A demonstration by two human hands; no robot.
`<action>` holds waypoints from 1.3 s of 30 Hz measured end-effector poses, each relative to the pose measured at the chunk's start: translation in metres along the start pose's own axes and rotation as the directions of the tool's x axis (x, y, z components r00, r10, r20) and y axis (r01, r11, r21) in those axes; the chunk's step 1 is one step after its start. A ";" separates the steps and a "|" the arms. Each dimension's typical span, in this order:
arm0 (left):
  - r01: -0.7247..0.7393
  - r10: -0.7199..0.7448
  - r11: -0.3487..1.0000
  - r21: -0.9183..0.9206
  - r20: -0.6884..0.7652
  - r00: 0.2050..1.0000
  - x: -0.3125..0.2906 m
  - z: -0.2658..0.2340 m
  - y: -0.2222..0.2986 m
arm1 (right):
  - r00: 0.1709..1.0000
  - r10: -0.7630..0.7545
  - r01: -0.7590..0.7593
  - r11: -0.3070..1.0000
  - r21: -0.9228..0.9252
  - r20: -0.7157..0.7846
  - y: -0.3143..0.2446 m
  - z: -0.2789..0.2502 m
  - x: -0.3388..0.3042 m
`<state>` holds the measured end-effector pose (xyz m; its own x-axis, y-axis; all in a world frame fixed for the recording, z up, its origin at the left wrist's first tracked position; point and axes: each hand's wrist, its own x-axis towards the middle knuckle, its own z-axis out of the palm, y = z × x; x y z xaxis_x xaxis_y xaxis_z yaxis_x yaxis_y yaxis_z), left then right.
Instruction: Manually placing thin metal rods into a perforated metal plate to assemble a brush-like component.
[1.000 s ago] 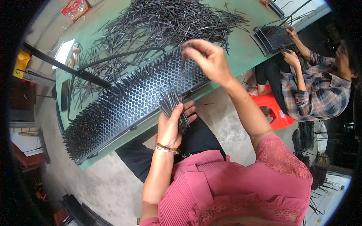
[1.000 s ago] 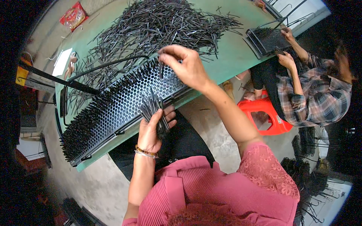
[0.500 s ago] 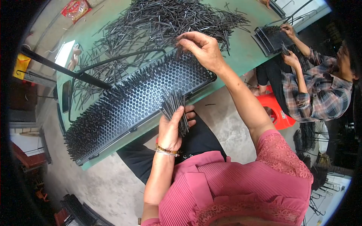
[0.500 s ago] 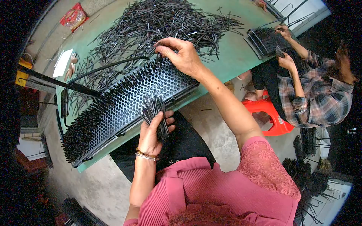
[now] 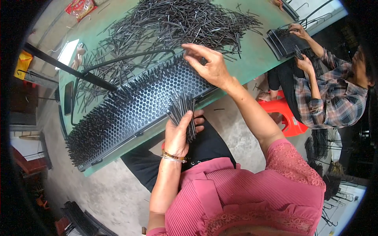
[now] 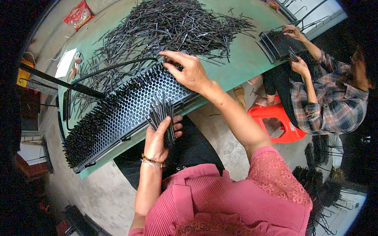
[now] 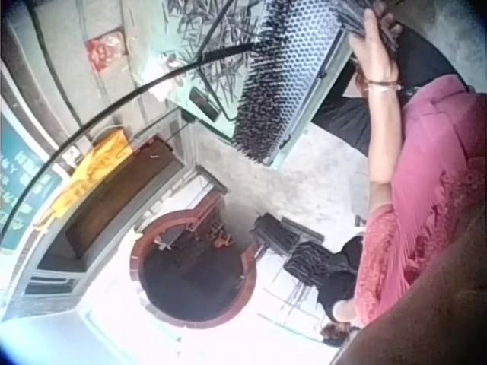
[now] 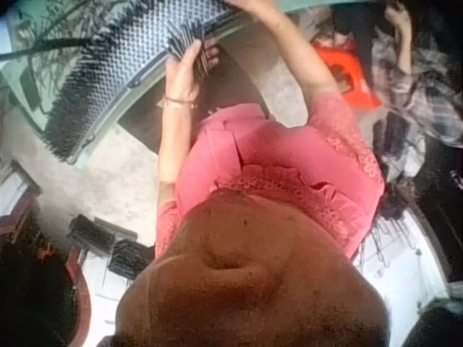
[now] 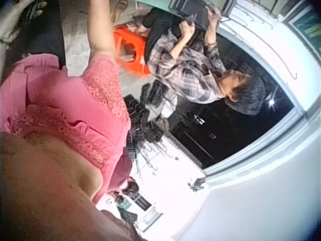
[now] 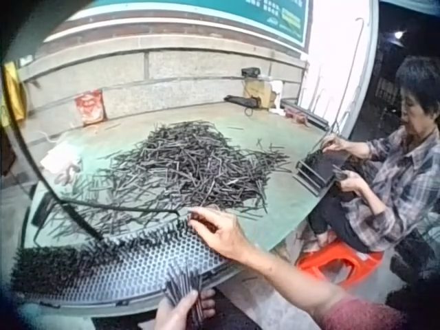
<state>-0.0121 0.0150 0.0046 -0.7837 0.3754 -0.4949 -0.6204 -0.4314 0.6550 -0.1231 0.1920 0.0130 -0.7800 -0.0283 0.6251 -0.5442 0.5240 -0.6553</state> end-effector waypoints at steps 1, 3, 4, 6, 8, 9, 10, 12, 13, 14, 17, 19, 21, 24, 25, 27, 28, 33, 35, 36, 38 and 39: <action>0.000 0.000 1.000 0.000 0.001 1.000 0.000 0.000 0.000 | 1.000 0.000 0.000 1.000 -0.001 0.000 0.001 -0.001 0.000; -0.003 0.002 1.000 0.012 0.011 1.000 0.000 -0.001 0.000 | 0.976 -0.215 0.218 0.967 -0.132 0.043 0.003 -0.002 0.001; -0.003 0.003 1.000 0.011 0.010 1.000 -0.001 -0.001 -0.001 | 0.977 -0.208 0.212 0.969 -0.124 0.049 0.003 -0.002 0.001; -0.011 0.011 1.000 0.024 0.012 1.000 -0.001 -0.001 -0.001 | 0.977 -0.207 0.212 0.969 -0.127 0.050 0.001 -0.002 0.000; -0.005 0.005 1.000 0.016 0.012 1.000 0.000 -0.001 -0.002 | 0.977 -0.206 0.211 0.969 -0.130 0.052 0.001 -0.003 0.000; 0.001 -0.001 1.000 0.009 0.014 1.000 0.000 -0.001 -0.002 | 0.970 -0.238 0.242 0.960 -0.140 0.047 0.002 -0.003 0.001; 0.001 -0.001 1.000 0.009 0.015 1.000 0.001 -0.001 -0.002 | 0.962 -0.269 0.273 0.950 -0.151 0.044 0.003 -0.003 0.002; 0.005 -0.005 1.000 0.002 0.028 1.000 0.001 -0.001 -0.002 | 0.953 -0.296 0.302 0.937 -0.173 0.058 0.002 -0.004 0.004; 0.005 -0.005 1.000 0.001 0.027 1.000 0.001 -0.002 -0.002 | 0.944 -0.322 0.331 0.924 -0.194 0.073 0.001 -0.003 0.005; 0.003 -0.003 1.000 0.008 0.029 1.000 0.001 -0.003 -0.002 | 0.944 -0.323 0.331 0.924 -0.193 0.074 0.002 -0.003 0.006; 0.004 -0.004 1.000 0.013 0.036 0.999 0.001 -0.003 -0.003 | 0.908 -0.404 0.420 0.873 -0.248 0.116 0.003 -0.003 0.007; 0.005 -0.006 1.000 0.011 0.037 0.999 0.001 -0.003 -0.003 | 0.928 -0.361 0.372 0.891 -0.260 0.093 0.000 -0.002 0.006; -0.008 0.008 1.000 -0.001 0.056 0.998 0.000 -0.002 -0.002 | 0.943 -0.328 0.331 0.905 -0.267 0.057 -0.005 -0.002 0.004; -0.017 0.018 1.000 -0.009 0.082 0.996 0.000 -0.002 -0.001 | 0.946 -0.322 0.319 0.908 -0.271 0.036 -0.004 -0.003 0.005; -0.016 0.017 1.000 -0.010 0.081 0.997 0.000 -0.002 -0.001 | 0.937 -0.347 0.347 0.895 -0.279 0.050 -0.004 -0.003 0.007; -0.033 0.033 0.999 0.009 0.085 0.996 0.000 0.000 0.000 | 0.926 -0.371 0.374 0.882 -0.287 0.066 -0.006 -0.002 0.007; -0.033 0.032 0.999 0.008 0.084 0.996 -0.001 0.000 0.000 | 0.944 -0.328 0.327 0.907 -0.266 0.043 -0.008 -0.001 0.006; -0.044 0.044 0.999 -0.005 0.054 0.998 0.000 0.000 -0.002 | 0.956 -0.291 0.287 0.920 -0.265 0.027 -0.008 0.001 0.007; -0.032 0.032 0.999 0.003 0.044 0.999 -0.001 0.001 -0.001 | 0.951 -0.308 0.301 0.907 -0.296 0.022 -0.007 0.002 0.007; -0.021 0.021 1.000 0.010 0.030 0.999 -0.002 0.001 -0.001 | 0.951 -0.309 0.301 0.906 -0.296 0.022 -0.006 0.001 0.008; -0.015 0.014 1.000 0.013 0.032 0.999 -0.001 0.001 -0.001 | 0.935 -0.341 0.355 0.879 -0.318 0.103 -0.007 -0.001 0.009; -0.008 0.008 1.000 0.017 0.033 0.999 -0.001 0.000 -0.002 | 0.934 -0.341 0.356 0.879 -0.317 0.103 -0.007 -0.001 0.009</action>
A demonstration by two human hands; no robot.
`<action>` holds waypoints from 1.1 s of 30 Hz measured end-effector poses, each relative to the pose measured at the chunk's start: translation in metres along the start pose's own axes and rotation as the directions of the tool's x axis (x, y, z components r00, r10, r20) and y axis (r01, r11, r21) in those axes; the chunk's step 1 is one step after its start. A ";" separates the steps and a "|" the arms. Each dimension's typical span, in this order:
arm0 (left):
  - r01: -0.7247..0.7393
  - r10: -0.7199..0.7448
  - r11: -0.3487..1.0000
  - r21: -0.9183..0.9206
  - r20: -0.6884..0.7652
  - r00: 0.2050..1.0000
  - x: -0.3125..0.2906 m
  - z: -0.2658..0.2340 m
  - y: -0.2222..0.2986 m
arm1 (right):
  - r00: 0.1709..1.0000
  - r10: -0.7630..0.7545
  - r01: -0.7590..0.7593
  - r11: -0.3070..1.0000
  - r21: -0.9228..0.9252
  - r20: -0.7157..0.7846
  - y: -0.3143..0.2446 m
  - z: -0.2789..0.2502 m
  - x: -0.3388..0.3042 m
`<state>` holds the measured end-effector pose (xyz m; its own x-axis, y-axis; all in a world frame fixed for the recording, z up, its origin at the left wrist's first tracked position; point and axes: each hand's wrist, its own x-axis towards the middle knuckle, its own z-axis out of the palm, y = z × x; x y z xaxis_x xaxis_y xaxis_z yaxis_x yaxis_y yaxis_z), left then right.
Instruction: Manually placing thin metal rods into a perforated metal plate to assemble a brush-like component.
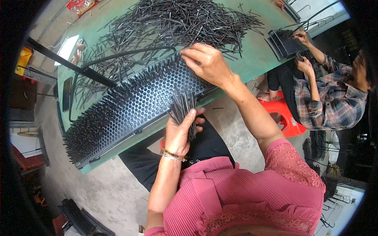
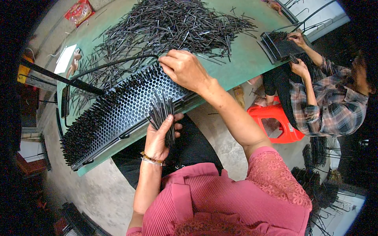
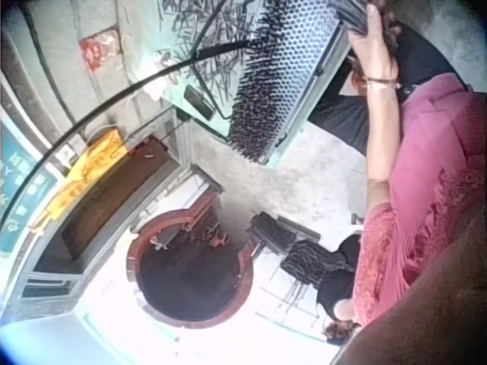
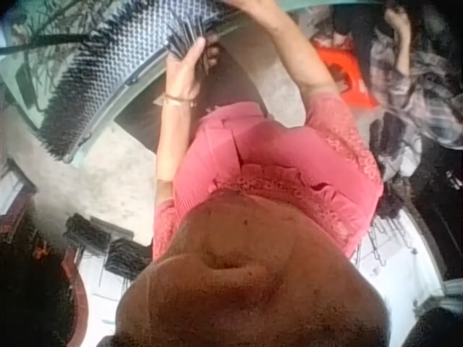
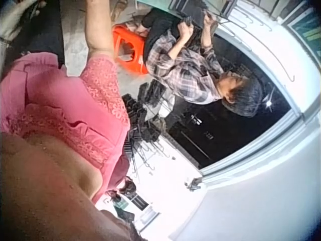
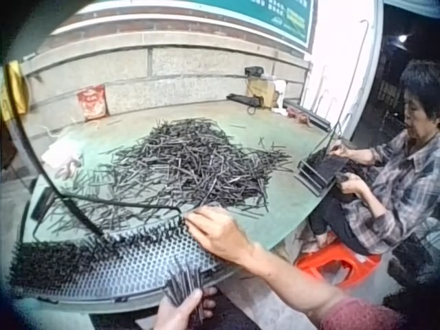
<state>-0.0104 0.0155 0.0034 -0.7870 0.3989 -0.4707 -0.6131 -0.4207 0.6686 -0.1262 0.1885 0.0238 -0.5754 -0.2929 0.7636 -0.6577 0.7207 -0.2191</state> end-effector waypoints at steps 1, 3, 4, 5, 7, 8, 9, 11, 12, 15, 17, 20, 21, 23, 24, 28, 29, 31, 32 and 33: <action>0.000 0.000 1.000 -0.001 -0.001 1.000 0.000 -0.001 -0.001 | 0.998 0.030 -0.031 0.999 0.017 0.051 0.000 0.000 0.000; -0.007 0.007 1.000 0.003 0.007 1.000 0.000 -0.001 -0.001 | 0.993 0.059 -0.062 0.998 0.032 0.104 0.000 -0.001 0.001; -0.006 0.006 1.000 0.002 0.008 1.000 0.000 -0.001 -0.001 | 0.994 0.061 -0.062 0.998 0.008 0.088 0.000 -0.002 0.002; -0.005 0.005 1.000 -0.006 0.009 1.000 0.000 0.000 0.000 | 0.995 0.063 -0.062 0.998 -0.016 0.072 0.000 -0.004 0.003; -0.004 0.004 1.000 -0.017 0.004 1.000 -0.002 0.000 0.002 | 0.967 0.219 -0.234 0.966 0.107 0.131 -0.012 -0.013 0.006; -0.028 0.028 0.999 -0.026 -0.003 1.000 -0.003 0.000 0.004 | 0.910 0.361 -0.402 0.890 0.215 0.205 -0.020 -0.019 0.006; -0.048 0.048 0.998 -0.034 -0.001 0.999 -0.003 0.002 0.005 | 0.816 0.464 -0.564 0.770 0.299 0.344 -0.026 -0.028 0.003; -0.069 0.069 0.997 -0.033 -0.011 0.998 -0.003 0.004 0.006 | 0.583 0.502 -0.797 0.509 0.326 0.639 -0.037 -0.038 -0.001; -0.083 0.083 0.995 -0.048 0.002 0.997 -0.004 0.006 0.008 | 0.557 0.458 -0.819 0.441 0.367 0.693 -0.037 -0.037 -0.006; -0.087 0.088 0.996 -0.014 0.053 0.995 -0.004 0.007 0.007 | 0.491 0.447 -0.871 0.256 0.418 0.748 -0.044 -0.038 -0.009; -0.067 0.064 0.997 0.034 0.099 0.993 -0.006 0.009 0.006 | 0.465 0.398 -0.885 0.244 0.397 0.791 -0.040 -0.038 -0.012; -0.066 0.060 0.997 0.046 0.108 0.992 -0.005 0.009 0.002 | 0.470 0.410 -0.882 0.248 0.400 0.782 -0.033 -0.038 -0.018; -0.065 0.059 0.997 0.047 0.110 0.992 -0.004 0.008 0.000 | 0.471 0.412 -0.880 0.271 0.389 0.780 -0.032 -0.039 -0.019; -0.068 0.061 0.995 0.077 0.095 0.994 -0.003 0.007 -0.002 | 0.453 0.423 -0.888 0.294 0.354 0.785 -0.032 -0.044 -0.019; -0.068 0.060 0.995 0.079 0.097 0.993 -0.001 0.007 -0.003 | 0.467 0.423 -0.882 0.282 0.377 0.777 -0.031 -0.045 -0.020; -0.076 0.068 0.994 0.080 0.092 0.993 0.004 0.005 -0.005 | 0.587 0.482 -0.808 0.308 0.502 0.650 -0.022 -0.048 -0.016; -0.081 0.074 0.993 0.089 0.087 0.993 0.005 0.005 -0.004 | 0.617 0.542 -0.781 0.333 0.529 0.570 -0.020 -0.049 -0.012; -0.066 0.060 0.994 0.086 0.074 0.995 0.007 0.006 -0.003 | 0.719 0.597 -0.675 0.477 0.563 0.355 -0.012 -0.053 -0.002; -0.052 0.048 0.995 0.081 0.061 0.997 0.007 0.006 -0.003 | 0.760 0.616 -0.622 0.593 0.511 0.209 -0.004 -0.049 0.001; -0.052 0.046 0.995 0.083 0.063 0.997 0.007 0.007 -0.003 | 0.775 0.624 -0.584 0.651 0.485 0.095 0.002 -0.048 0.005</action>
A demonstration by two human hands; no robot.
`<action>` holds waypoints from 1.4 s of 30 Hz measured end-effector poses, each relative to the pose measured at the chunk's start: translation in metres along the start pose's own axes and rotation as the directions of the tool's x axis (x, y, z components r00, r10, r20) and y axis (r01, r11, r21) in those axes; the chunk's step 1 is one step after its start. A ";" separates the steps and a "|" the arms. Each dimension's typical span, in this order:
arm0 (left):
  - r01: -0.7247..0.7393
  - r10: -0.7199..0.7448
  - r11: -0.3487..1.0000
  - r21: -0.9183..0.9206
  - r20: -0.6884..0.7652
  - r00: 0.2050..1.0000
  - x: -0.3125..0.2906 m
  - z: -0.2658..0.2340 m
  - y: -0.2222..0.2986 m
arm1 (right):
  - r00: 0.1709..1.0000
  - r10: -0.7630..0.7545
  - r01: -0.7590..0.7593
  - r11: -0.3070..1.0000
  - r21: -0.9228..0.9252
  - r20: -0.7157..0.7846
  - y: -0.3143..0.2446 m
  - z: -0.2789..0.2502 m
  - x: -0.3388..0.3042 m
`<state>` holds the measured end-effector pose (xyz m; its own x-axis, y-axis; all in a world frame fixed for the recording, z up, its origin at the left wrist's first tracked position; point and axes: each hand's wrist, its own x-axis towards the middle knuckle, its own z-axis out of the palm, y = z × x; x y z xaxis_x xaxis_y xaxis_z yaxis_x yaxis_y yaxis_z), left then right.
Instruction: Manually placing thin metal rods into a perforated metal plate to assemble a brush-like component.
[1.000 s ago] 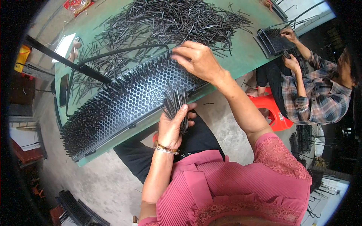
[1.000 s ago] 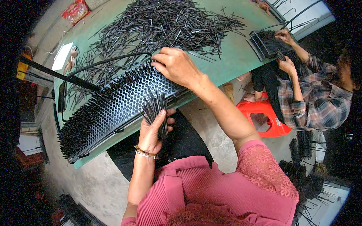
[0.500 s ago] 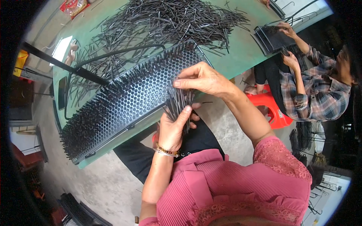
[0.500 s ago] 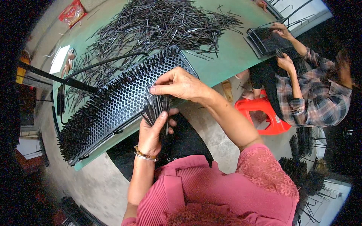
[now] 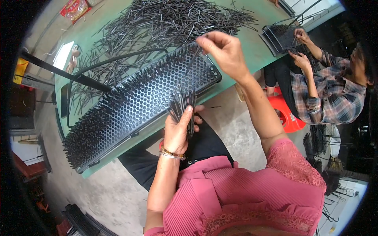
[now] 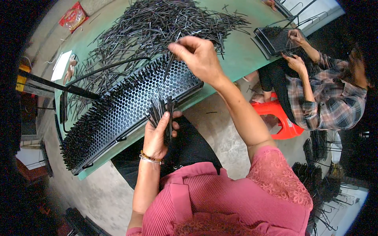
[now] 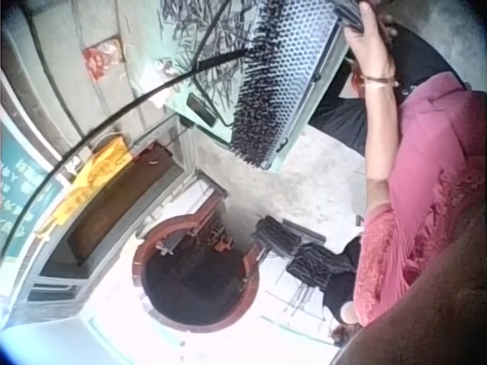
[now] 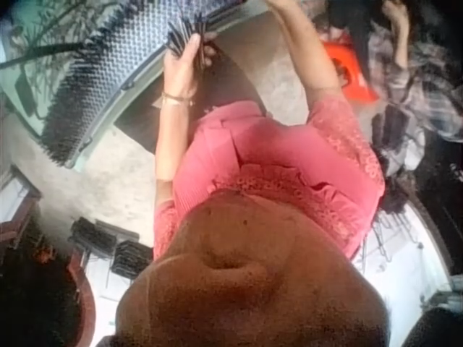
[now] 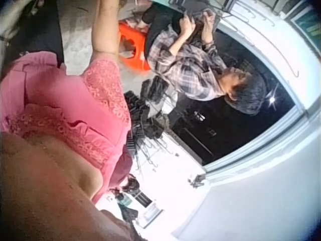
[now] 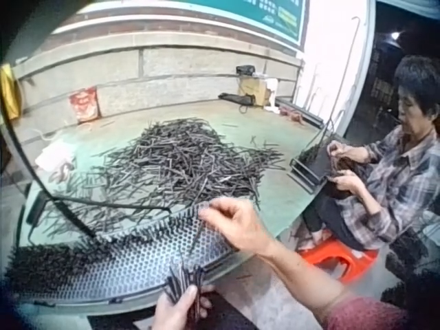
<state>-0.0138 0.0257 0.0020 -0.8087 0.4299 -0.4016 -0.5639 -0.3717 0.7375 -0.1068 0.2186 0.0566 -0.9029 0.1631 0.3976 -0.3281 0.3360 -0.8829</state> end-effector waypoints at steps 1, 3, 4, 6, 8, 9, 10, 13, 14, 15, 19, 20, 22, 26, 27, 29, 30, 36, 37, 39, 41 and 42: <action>0.014 -0.014 1.000 -0.003 -0.001 1.000 0.001 0.001 -0.001 | 0.999 -0.025 0.024 0.999 -0.034 -0.034 0.006 -0.002 0.007; 0.027 -0.027 1.000 -0.005 -0.003 1.000 0.001 0.002 -0.002 | 0.993 -0.065 0.059 0.997 -0.053 -0.103 0.018 0.001 0.016; 0.030 -0.030 1.000 -0.006 -0.004 1.000 0.000 0.003 -0.003 | 0.993 -0.065 0.060 0.997 -0.053 -0.103 0.020 0.002 0.017; 0.038 -0.038 0.999 -0.020 -0.001 0.999 0.000 0.002 -0.005 | 0.982 -0.141 0.107 0.964 -0.242 -0.128 0.022 0.004 0.019; 0.038 -0.038 0.999 -0.025 0.002 0.999 0.000 0.001 -0.005 | 0.978 -0.162 0.122 0.957 -0.263 -0.134 0.030 0.006 0.020; 0.037 -0.037 0.999 -0.029 0.006 0.999 0.000 0.000 -0.005 | 0.973 -0.182 0.137 0.949 -0.284 -0.140 0.031 0.007 0.020; 0.038 -0.037 0.999 -0.030 0.006 0.999 0.000 0.000 -0.005 | 0.973 -0.182 0.137 0.949 -0.285 -0.139 0.032 0.008 0.019; 0.044 -0.044 0.999 -0.031 0.001 0.999 0.000 -0.001 -0.005 | 0.961 -0.273 0.241 0.895 -0.374 -0.032 0.033 0.010 0.016; 0.046 -0.046 0.999 -0.028 -0.004 0.999 0.000 -0.002 -0.005 | 0.928 -0.371 0.348 0.841 -0.415 0.026 0.034 0.011 0.016; 0.048 -0.048 0.999 -0.025 -0.006 0.999 0.001 -0.002 -0.005 | 0.926 -0.372 0.365 0.828 -0.426 0.069 0.030 0.011 0.015; 0.046 -0.047 0.998 -0.032 -0.006 0.999 0.000 -0.002 -0.005 | 0.901 -0.410 0.430 0.793 -0.432 0.145 0.036 0.014 0.014; 0.046 -0.046 0.998 -0.034 -0.007 0.999 0.000 -0.002 -0.005 | 0.900 -0.410 0.431 0.792 -0.432 0.146 0.037 0.014 0.014; 0.044 -0.045 0.998 -0.037 -0.009 0.999 0.000 -0.002 -0.004 | 0.920 -0.361 0.392 0.820 -0.418 0.155 0.036 0.015 0.012; 0.044 -0.044 0.999 -0.025 -0.009 0.999 -0.001 -0.003 -0.006 | 0.952 -0.277 0.305 0.878 -0.369 0.127 0.034 0.017 0.010; 0.044 -0.044 0.999 -0.020 -0.015 0.999 0.000 -0.003 -0.006 | 0.956 -0.259 0.292 0.886 -0.359 0.139 0.033 0.018 0.010; 0.045 -0.045 0.999 -0.016 -0.015 0.999 -0.001 -0.002 -0.005 | 0.959 -0.241 0.279 0.895 -0.348 0.151 0.032 0.018 0.010; 0.047 -0.047 0.999 -0.012 -0.014 0.999 -0.001 -0.002 -0.005 | 0.956 -0.252 0.290 0.889 -0.355 0.150 0.030 0.018 0.011; 0.042 -0.042 0.999 -0.017 -0.014 0.999 0.000 -0.003 -0.007 | 0.947 -0.303 0.320 0.881 -0.348 0.106 0.031 0.021 0.010; 0.042 -0.042 0.999 -0.017 -0.015 0.999 0.000 -0.003 -0.007 | 0.934 -0.346 0.356 0.866 -0.352 0.092 0.031 0.022 0.009; 0.034 -0.034 0.999 -0.030 -0.012 0.999 0.001 -0.004 -0.007 | 0.939 -0.337 0.339 0.870 -0.359 0.070 0.035 0.023 0.009; 0.039 -0.039 0.998 -0.047 -0.010 0.999 0.000 -0.003 -0.006 | 0.917 -0.389 0.385 0.805 -0.451 0.089 0.037 0.022 0.007; 0.043 -0.044 0.997 -0.064 -0.010 0.999 0.000 -0.003 -0.005 | 0.917 -0.388 0.385 0.805 -0.451 0.090 0.037 0.023 0.007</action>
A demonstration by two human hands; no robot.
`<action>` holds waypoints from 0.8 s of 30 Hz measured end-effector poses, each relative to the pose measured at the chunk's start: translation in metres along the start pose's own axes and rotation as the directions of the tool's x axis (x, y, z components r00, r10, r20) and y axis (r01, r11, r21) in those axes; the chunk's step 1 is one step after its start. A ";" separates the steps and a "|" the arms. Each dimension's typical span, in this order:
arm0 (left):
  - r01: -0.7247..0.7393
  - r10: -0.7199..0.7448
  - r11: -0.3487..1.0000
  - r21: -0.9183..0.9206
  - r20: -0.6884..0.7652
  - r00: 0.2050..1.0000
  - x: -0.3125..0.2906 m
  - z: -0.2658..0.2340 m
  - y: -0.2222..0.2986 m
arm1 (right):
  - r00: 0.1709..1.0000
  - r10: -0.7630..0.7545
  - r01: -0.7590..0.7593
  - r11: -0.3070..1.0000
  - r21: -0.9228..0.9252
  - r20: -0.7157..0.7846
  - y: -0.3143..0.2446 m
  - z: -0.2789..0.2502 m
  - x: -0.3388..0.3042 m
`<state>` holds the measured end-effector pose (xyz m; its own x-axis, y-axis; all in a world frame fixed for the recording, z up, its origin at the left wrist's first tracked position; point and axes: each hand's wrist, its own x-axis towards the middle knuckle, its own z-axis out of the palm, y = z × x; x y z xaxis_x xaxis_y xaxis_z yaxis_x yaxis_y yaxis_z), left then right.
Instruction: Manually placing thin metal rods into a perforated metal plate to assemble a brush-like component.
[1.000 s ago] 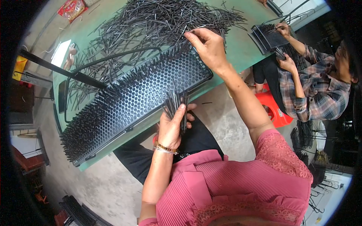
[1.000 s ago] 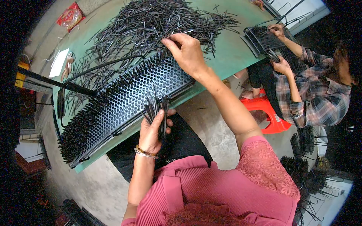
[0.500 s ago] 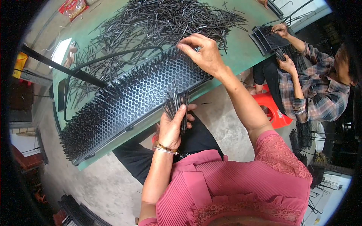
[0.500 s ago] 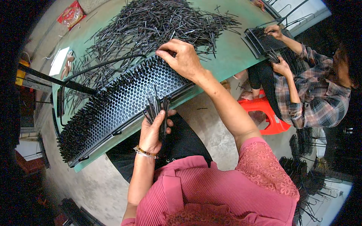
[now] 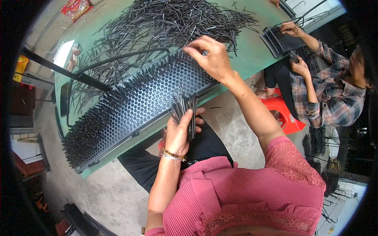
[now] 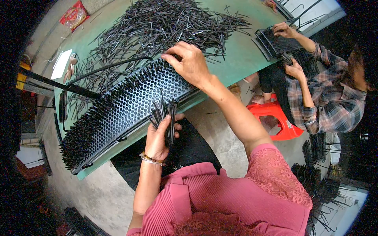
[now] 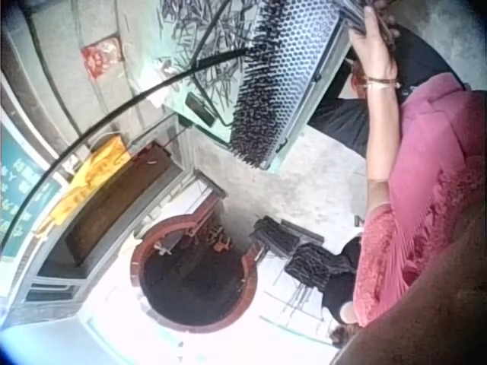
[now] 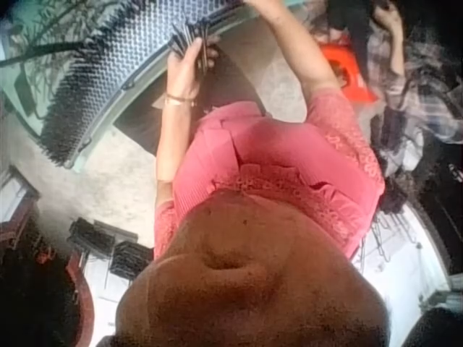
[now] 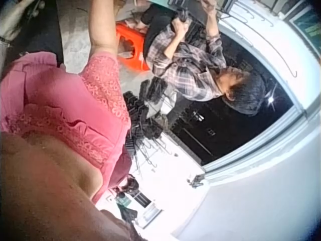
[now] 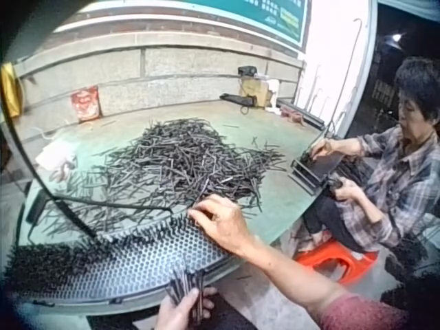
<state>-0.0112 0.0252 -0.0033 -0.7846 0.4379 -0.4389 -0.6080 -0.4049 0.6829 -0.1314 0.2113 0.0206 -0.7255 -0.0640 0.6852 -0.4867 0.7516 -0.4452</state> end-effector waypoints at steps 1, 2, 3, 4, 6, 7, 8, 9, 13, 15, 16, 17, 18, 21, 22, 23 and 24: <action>0.000 0.000 1.000 0.000 0.000 1.000 0.000 0.000 0.000 | 1.000 -0.015 0.015 1.000 0.004 -0.012 0.000 0.000 0.000; -0.007 0.007 1.000 0.009 0.003 1.000 0.000 -0.001 0.000 | 0.999 -0.030 0.030 1.000 0.009 -0.024 -0.001 0.000 -0.001; -0.014 0.014 1.000 0.018 0.006 1.000 0.000 -0.001 0.000 | 0.999 -0.030 0.030 1.000 0.008 -0.023 -0.002 0.000 -0.002; -0.014 0.014 1.000 0.017 0.006 1.000 0.000 -0.001 0.001 | 0.998 -0.046 0.044 0.998 -0.037 -0.032 -0.004 -0.001 -0.002; -0.019 0.019 0.999 0.039 0.010 1.000 -0.001 0.000 0.002 | 0.997 -0.061 0.057 0.995 -0.085 -0.042 -0.004 -0.002 -0.003; -0.019 0.018 0.999 0.039 0.012 1.000 -0.001 0.000 0.002 | 0.990 -0.140 0.136 0.984 -0.114 -0.032 -0.001 -0.001 -0.003; -0.019 0.018 0.999 0.038 0.024 1.000 -0.001 0.001 0.002 | 0.976 -0.217 0.213 0.967 -0.142 -0.020 0.001 -0.001 -0.003; -0.021 0.020 0.999 0.037 0.031 0.999 -0.002 0.000 0.002 | 0.976 -0.218 0.213 0.967 -0.139 -0.020 -0.001 0.000 -0.003; -0.029 0.028 0.999 0.036 0.033 0.999 -0.001 -0.001 0.001 | 0.996 -0.083 0.082 0.996 -0.030 -0.014 -0.008 0.002 -0.001; -0.042 0.041 0.998 0.044 0.033 0.999 -0.003 -0.002 0.004 | 0.994 0.100 -0.106 0.989 0.108 0.052 -0.020 -0.008 0.001; -0.041 0.040 0.998 0.044 0.034 0.999 -0.003 -0.001 0.005 | 0.953 0.221 -0.260 0.948 0.183 0.210 -0.028 -0.016 0.000; -0.060 0.058 0.997 0.047 0.047 0.997 -0.004 0.001 0.007 | 0.874 0.316 -0.416 0.880 0.230 0.370 -0.034 -0.023 -0.002; -0.078 0.075 0.996 0.051 0.060 0.995 -0.004 0.003 0.008 | 0.729 0.374 -0.603 0.747 0.279 0.573 -0.038 -0.027 -0.005; -0.134 0.125 0.986 0.098 0.091 0.988 -0.005 0.006 0.010 | 0.566 0.203 -0.690 0.648 0.324 0.799 -0.047 -0.031 -0.013; -0.133 0.124 0.986 0.098 0.093 0.988 -0.005 0.007 0.010 | 0.566 0.152 -0.666 0.663 0.341 0.810 -0.048 -0.032 -0.014; -0.139 0.129 0.985 0.104 0.100 0.987 -0.005 0.007 0.010 | 0.567 0.153 -0.666 0.663 0.341 0.809 -0.050 -0.033 -0.015; -0.145 0.133 0.983 0.110 0.108 0.985 -0.005 0.008 0.010 | 0.548 0.168 -0.726 0.581 0.367 0.819 -0.051 -0.034 -0.016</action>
<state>-0.0123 0.0253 0.0107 -0.8407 0.4646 -0.2783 -0.4709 -0.3731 0.7994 -0.0781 0.1962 0.0522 -0.8783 -0.4464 -0.1713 0.0655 0.2424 -0.9680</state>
